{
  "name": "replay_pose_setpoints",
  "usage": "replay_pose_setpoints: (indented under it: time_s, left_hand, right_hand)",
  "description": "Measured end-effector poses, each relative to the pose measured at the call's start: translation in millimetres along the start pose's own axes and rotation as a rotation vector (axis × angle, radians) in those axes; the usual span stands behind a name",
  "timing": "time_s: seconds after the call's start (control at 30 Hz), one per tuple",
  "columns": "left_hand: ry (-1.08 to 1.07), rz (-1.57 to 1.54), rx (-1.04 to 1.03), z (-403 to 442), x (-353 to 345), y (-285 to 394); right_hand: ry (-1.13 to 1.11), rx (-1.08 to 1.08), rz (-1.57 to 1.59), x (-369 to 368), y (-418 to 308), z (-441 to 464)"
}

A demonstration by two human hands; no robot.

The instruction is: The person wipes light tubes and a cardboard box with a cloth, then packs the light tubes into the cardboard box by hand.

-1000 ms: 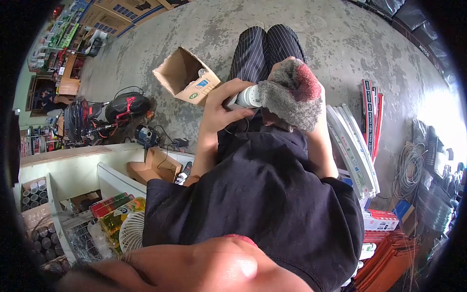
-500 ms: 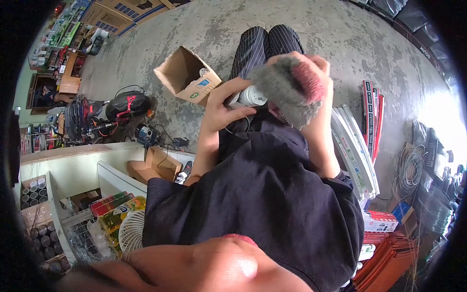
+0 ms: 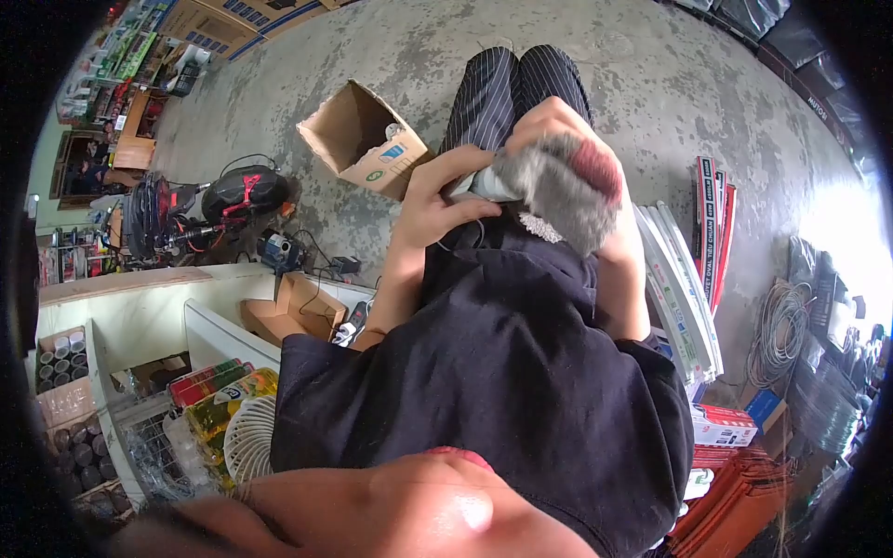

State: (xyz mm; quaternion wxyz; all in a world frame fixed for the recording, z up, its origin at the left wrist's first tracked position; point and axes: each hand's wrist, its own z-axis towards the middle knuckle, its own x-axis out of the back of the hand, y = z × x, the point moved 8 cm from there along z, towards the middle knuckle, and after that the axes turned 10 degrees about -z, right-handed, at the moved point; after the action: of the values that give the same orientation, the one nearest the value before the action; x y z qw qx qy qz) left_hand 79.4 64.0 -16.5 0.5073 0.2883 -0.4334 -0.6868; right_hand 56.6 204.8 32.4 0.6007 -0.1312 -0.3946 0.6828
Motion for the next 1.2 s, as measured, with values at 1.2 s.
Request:
replay_pose_setpoints:
  time_s: [1.2]
  left_hand:
    - [-0.008, 0.004, 0.006, 4.8, -1.0, -0.4]
  right_hand:
    - [0.051, -0.050, 0.147, -2.2, 30.2, 4.3]
